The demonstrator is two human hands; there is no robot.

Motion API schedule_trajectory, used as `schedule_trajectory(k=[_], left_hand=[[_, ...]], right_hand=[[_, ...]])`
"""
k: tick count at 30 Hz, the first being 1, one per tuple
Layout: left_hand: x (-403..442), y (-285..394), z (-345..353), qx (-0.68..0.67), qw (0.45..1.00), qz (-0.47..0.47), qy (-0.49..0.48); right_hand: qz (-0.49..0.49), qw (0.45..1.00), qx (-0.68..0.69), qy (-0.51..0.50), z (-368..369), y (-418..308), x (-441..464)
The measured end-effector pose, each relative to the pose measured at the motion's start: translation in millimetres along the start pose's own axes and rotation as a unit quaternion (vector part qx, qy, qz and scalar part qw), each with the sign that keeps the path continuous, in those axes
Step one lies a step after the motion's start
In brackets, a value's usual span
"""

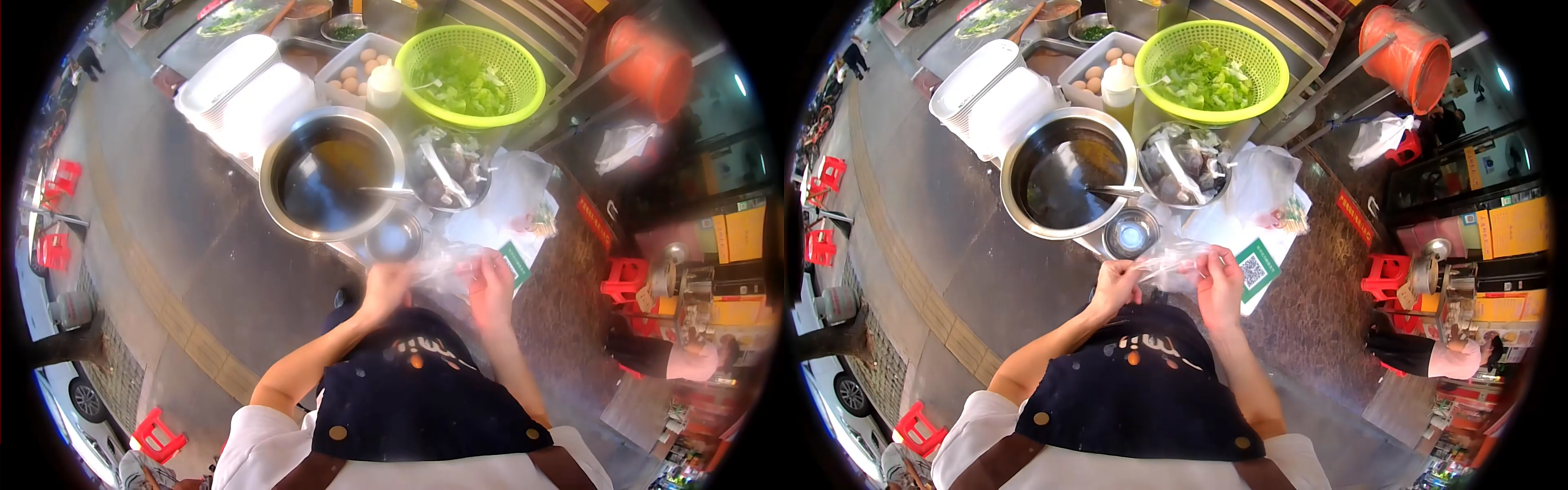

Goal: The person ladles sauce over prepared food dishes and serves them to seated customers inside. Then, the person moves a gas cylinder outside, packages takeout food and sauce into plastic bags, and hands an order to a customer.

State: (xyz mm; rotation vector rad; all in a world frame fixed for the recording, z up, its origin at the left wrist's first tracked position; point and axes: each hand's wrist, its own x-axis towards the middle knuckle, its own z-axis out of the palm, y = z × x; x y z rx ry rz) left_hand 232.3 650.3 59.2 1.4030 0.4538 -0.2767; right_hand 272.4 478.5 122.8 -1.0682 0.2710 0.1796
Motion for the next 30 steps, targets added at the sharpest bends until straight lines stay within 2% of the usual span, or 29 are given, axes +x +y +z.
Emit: schedule_trajectory(k=[2,3,5,6,7,8,9,10,13,14,16,17,18,19,21,22,23,25,28,29,30], left_hand=[[4,-23,-16,-0.020,0.999,-0.020,0.040],[4,-25,-25,-0.027,0.997,-0.039,0.061],[9,-42,-42,-0.045,0.995,-0.007,0.091],[7,-42,-47,0.045,0.991,0.046,0.118],[5,-40,-50,0.134,0.976,0.099,0.143],[1,-37,-50,0.224,0.949,0.181,0.130],[-7,-32,-50,0.310,0.907,0.261,0.114],[-12,-27,-51,0.391,0.851,0.338,0.097],[-19,-8,-55,0.502,0.731,0.455,-0.078],[-19,-11,-54,0.486,0.762,0.423,-0.063],[-2,-31,-54,0.397,0.837,0.375,0.043],[6,-41,-55,0.348,0.865,0.348,0.094],[9,-41,-52,0.313,0.901,0.274,0.121],[16,-45,-48,0.299,0.891,0.296,0.170],[41,-64,-42,0.269,0.861,0.339,0.267],[48,-70,-41,0.261,0.875,0.302,0.275],[52,-77,-41,0.244,0.898,0.252,0.265],[56,-83,-40,0.207,0.935,0.149,0.245],[57,-98,-55,0.101,0.968,0.160,0.162],[49,-94,-61,-0.007,0.988,0.071,0.137],[27,-65,-66,-0.115,0.987,-0.018,0.109]], right_hand=[[0.062,0.995,0.054,-0.065,-10,-9,-1],[0.069,0.993,0.000,-0.092,-9,-13,-3],[0.081,0.980,-0.106,-0.146,-7,-21,-5],[0.016,0.945,-0.267,-0.189,-21,-12,0],[-0.093,0.883,-0.405,-0.218,-22,-7,3],[-0.199,0.790,-0.529,-0.238,-21,-4,7],[-0.296,0.668,-0.635,-0.249,-19,-2,8],[-0.255,0.620,-0.708,-0.224,-12,3,8],[-0.284,0.562,-0.759,-0.166,3,24,14],[-0.282,0.547,-0.768,-0.174,8,27,14],[-0.279,0.518,-0.786,-0.188,15,30,13],[-0.264,0.522,-0.781,-0.217,14,34,14],[-0.247,0.527,-0.775,-0.245,9,43,15],[-0.231,0.531,-0.768,-0.274,3,51,17],[-0.188,0.607,-0.708,-0.307,-8,67,18],[-0.179,0.647,-0.671,-0.315,-10,73,18],[-0.168,0.685,-0.632,-0.322,-12,76,17],[-0.131,0.723,-0.627,-0.259,-2,69,17],[-0.094,0.759,-0.604,-0.225,-12,79,31],[-0.085,0.768,-0.593,-0.224,-21,90,40],[-0.122,0.779,-0.559,-0.259,-32,102,41]])
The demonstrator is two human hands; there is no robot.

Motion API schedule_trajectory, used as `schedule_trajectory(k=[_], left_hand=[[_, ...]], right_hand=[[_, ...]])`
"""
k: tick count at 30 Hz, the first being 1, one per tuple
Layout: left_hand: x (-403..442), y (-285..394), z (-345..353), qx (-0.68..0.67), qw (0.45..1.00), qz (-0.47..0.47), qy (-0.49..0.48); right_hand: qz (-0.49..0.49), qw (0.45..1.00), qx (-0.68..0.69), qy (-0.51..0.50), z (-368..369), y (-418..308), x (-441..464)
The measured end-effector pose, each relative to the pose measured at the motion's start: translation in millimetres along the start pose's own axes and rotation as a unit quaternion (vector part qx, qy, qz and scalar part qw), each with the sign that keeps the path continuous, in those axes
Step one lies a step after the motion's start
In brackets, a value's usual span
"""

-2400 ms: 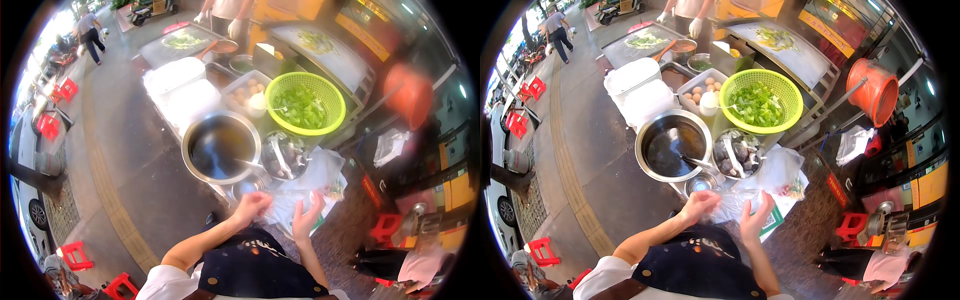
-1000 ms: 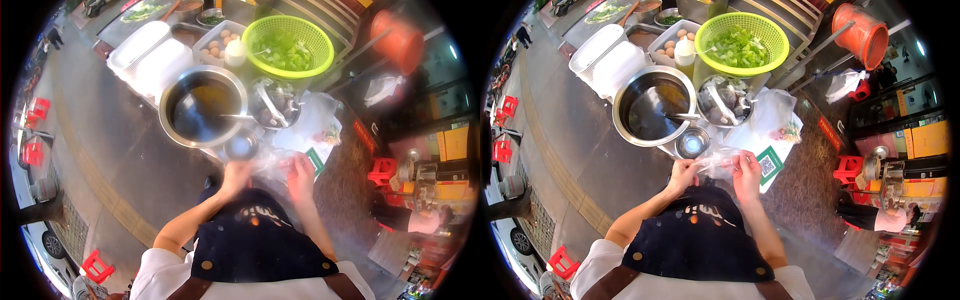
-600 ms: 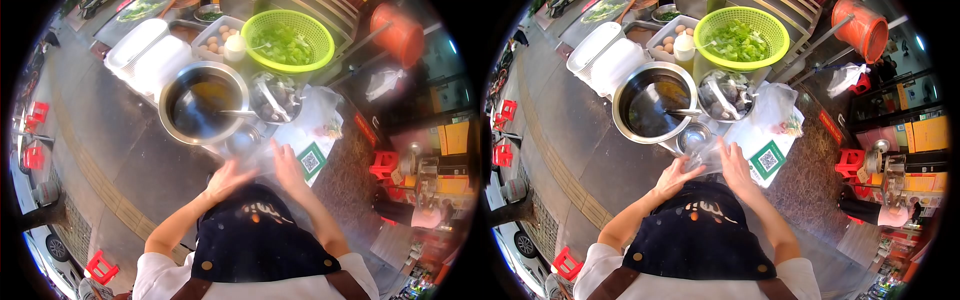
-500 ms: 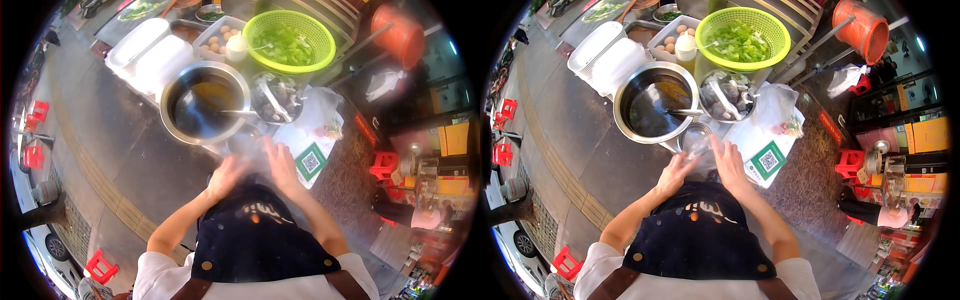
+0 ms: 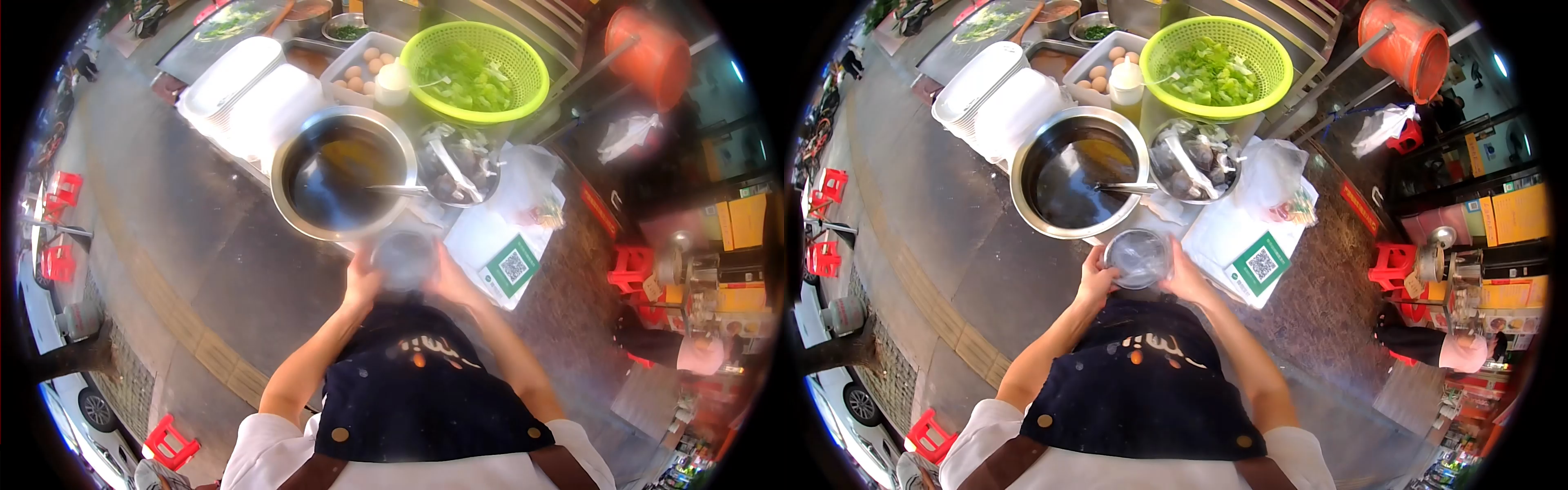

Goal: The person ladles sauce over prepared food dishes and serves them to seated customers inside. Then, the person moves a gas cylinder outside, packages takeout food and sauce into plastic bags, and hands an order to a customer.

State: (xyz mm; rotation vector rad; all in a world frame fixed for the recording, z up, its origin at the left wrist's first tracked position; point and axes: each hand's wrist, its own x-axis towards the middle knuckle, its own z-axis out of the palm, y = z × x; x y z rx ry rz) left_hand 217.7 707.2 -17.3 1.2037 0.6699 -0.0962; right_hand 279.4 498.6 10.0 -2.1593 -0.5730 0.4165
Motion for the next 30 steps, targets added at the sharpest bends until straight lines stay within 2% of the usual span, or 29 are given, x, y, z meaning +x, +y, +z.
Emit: schedule_trajectory(k=[1,2,3,6,9,13,15,16,20,22,24,27,30], left_hand=[[-14,17,-3,-0.098,0.990,-0.102,-0.021],[-19,18,-10,-0.198,0.969,-0.143,-0.026],[-24,15,-20,-0.221,0.963,-0.150,-0.025],[-40,17,-49,-0.254,0.954,-0.159,-0.006],[-65,38,-69,-0.163,0.978,-0.132,0.016],[-94,69,-92,-0.087,0.994,-0.069,-0.019],[-100,80,-99,-0.088,0.995,-0.043,-0.019],[-104,91,-102,-0.091,0.995,-0.031,-0.023],[-108,125,-114,-0.102,0.994,0.026,-0.032],[-102,138,-118,-0.107,0.993,0.043,-0.039],[-93,150,-122,-0.111,0.991,0.039,-0.057],[-79,165,-123,-0.096,0.992,0.026,-0.081],[-59,170,-120,-0.075,0.992,0.011,-0.099]], right_hand=[[0.075,0.988,0.088,-0.104,-6,-16,2],[0.150,0.952,0.173,-0.206,-19,-48,1],[0.222,0.892,0.251,-0.303,-26,-65,2],[0.124,0.963,0.228,-0.073,-10,-39,27],[0.057,0.960,0.235,0.139,-15,-55,76],[0.015,0.952,0.215,0.217,2,-117,120],[-0.035,0.954,0.264,0.135,17,-129,127],[-0.051,0.968,0.217,0.114,20,-138,126],[-0.132,0.964,0.129,0.194,9,-155,105],[-0.100,0.954,0.147,0.240,-8,-157,96],[-0.042,0.932,0.234,0.274,-29,-160,89],[-0.010,0.911,0.256,0.322,-58,-168,74],[-0.039,0.898,0.269,0.345,-82,-178,60]])
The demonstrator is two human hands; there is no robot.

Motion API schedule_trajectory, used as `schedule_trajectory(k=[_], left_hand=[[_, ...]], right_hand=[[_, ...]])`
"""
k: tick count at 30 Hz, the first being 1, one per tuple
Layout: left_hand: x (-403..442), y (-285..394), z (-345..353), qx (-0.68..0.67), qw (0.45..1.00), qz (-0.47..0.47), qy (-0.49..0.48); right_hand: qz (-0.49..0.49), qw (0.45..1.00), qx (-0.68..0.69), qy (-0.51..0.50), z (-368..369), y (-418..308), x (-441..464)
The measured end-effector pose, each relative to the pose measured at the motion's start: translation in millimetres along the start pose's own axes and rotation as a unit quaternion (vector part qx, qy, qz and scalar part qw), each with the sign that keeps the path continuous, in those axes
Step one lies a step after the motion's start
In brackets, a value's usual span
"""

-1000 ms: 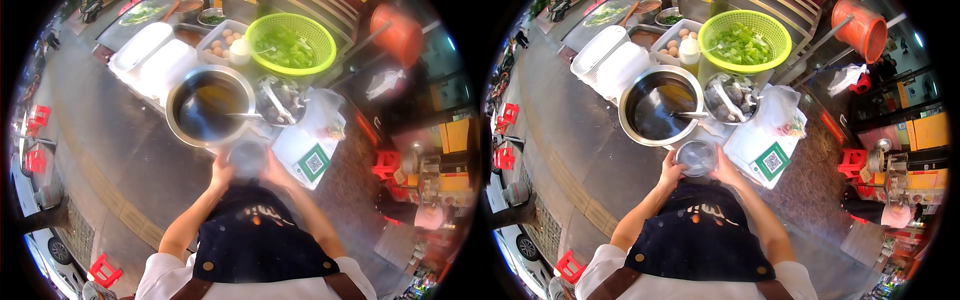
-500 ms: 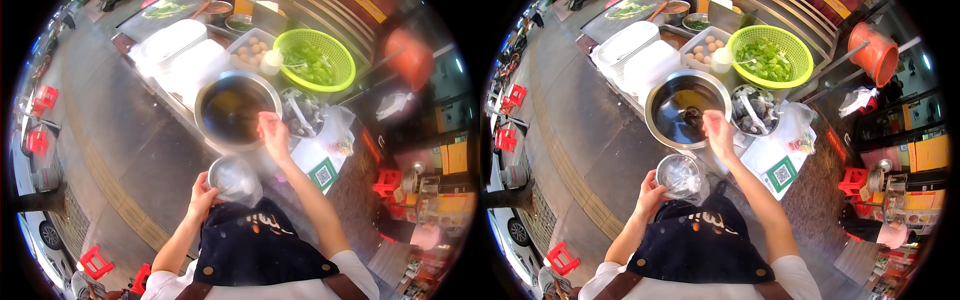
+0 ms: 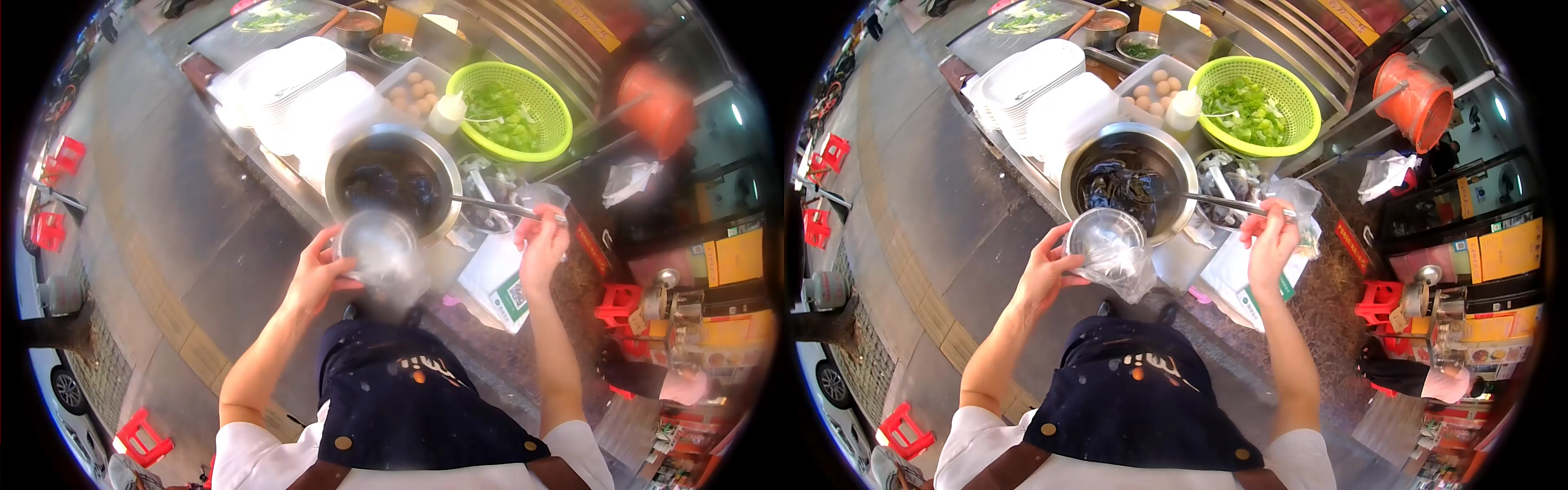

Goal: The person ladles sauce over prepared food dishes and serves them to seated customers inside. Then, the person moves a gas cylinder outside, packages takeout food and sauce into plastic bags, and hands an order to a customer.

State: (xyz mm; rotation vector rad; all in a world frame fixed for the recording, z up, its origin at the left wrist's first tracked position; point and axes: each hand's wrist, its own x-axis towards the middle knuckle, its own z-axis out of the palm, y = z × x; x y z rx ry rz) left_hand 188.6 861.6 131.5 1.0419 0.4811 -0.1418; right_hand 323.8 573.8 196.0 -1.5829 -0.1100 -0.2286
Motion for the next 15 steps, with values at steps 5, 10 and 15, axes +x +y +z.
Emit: schedule_trajectory(k=[5,10,15], left_hand=[[37,3,9,-0.026,0.999,0.014,-0.035],[57,12,17,-0.061,0.997,0.024,-0.047],[57,13,9,-0.068,0.997,0.027,-0.039]], right_hand=[[-0.022,1.000,0.008,0.005,-9,-26,-6],[-0.148,0.988,-0.021,-0.040,-9,-11,-46],[-0.453,0.798,-0.221,-0.330,-18,-17,-56]])
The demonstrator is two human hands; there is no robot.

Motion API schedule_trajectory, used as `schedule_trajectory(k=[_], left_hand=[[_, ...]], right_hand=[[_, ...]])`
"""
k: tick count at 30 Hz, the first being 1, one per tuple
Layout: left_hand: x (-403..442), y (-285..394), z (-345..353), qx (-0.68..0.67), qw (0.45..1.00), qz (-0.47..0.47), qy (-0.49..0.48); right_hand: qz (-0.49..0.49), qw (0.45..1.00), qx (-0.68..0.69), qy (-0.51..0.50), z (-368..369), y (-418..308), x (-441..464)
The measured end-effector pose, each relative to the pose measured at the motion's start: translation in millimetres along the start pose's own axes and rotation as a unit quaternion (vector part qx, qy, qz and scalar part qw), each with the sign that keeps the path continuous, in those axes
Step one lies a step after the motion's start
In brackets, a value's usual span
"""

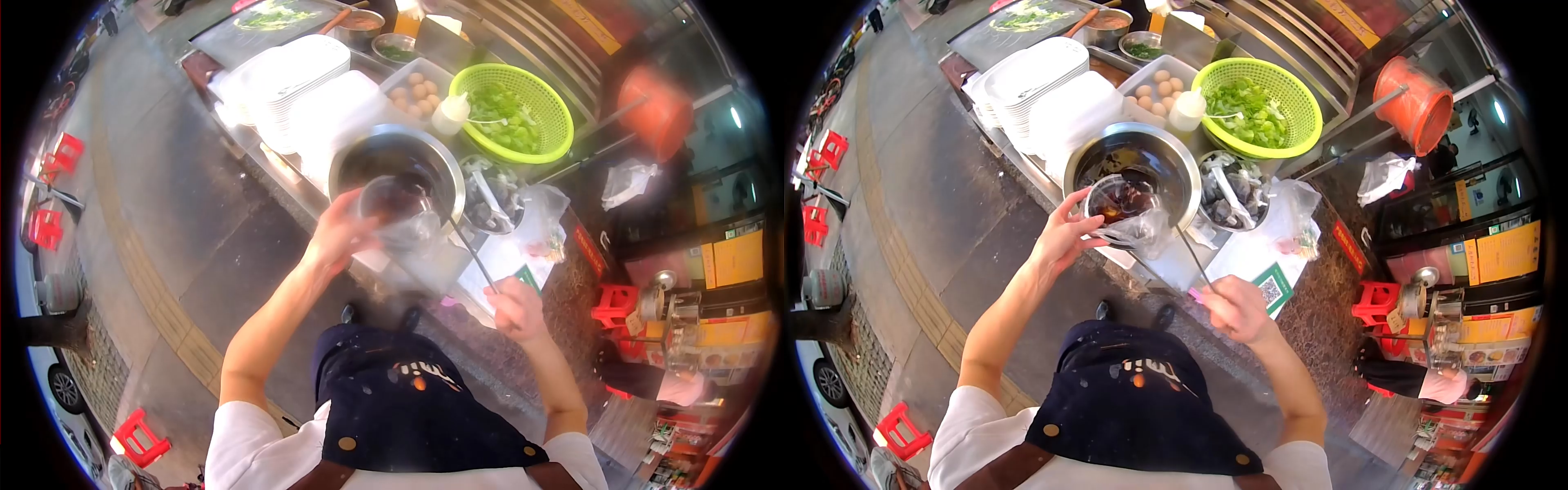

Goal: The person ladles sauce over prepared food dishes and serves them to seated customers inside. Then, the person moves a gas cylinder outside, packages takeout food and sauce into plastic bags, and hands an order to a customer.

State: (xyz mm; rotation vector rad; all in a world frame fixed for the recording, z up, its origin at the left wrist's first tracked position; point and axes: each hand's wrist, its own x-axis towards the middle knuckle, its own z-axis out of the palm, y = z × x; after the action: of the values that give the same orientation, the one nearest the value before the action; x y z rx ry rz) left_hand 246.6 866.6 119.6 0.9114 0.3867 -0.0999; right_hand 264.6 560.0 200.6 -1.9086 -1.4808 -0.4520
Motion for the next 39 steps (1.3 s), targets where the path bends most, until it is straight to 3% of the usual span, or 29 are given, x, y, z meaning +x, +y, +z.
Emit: schedule_trajectory(k=[1,4,8,10,12,16,25,32,33,36,39], left_hand=[[-4,1,-1,0.000,1.000,0.002,0.004],[-18,3,-7,0.004,1.000,0.004,0.024],[-36,2,-22,0.029,0.999,0.000,0.037],[-46,5,-24,0.018,0.999,0.000,0.039],[-53,5,-27,0.011,0.999,0.000,0.042],[-59,2,-33,0.014,0.999,-0.002,0.039],[-35,-3,-18,0.033,0.999,-0.019,0.013],[5,-19,0,-0.009,1.000,-0.005,-0.007],[9,-20,2,0.001,1.000,0.003,-0.019],[12,-24,9,-0.024,0.999,0.013,-0.021],[9,-27,17,-0.021,1.000,0.016,-0.006]], right_hand=[[-0.055,0.998,-0.015,-0.015,3,1,3],[-0.033,0.998,-0.057,-0.007,23,16,0],[0.044,0.999,-0.016,-0.015,61,42,-6],[0.143,0.989,0.027,0.036,83,49,-18],[0.270,0.952,0.089,0.113,102,50,-23],[0.455,0.812,0.238,0.277,92,55,-3],[0.453,0.795,0.226,0.332,5,42,30],[0.435,0.811,0.221,0.324,-5,17,20],[0.419,0.819,0.223,0.322,-2,10,15],[0.257,0.925,0.140,0.242,5,1,-12],[0.088,0.992,0.034,0.087,-14,3,-21]])
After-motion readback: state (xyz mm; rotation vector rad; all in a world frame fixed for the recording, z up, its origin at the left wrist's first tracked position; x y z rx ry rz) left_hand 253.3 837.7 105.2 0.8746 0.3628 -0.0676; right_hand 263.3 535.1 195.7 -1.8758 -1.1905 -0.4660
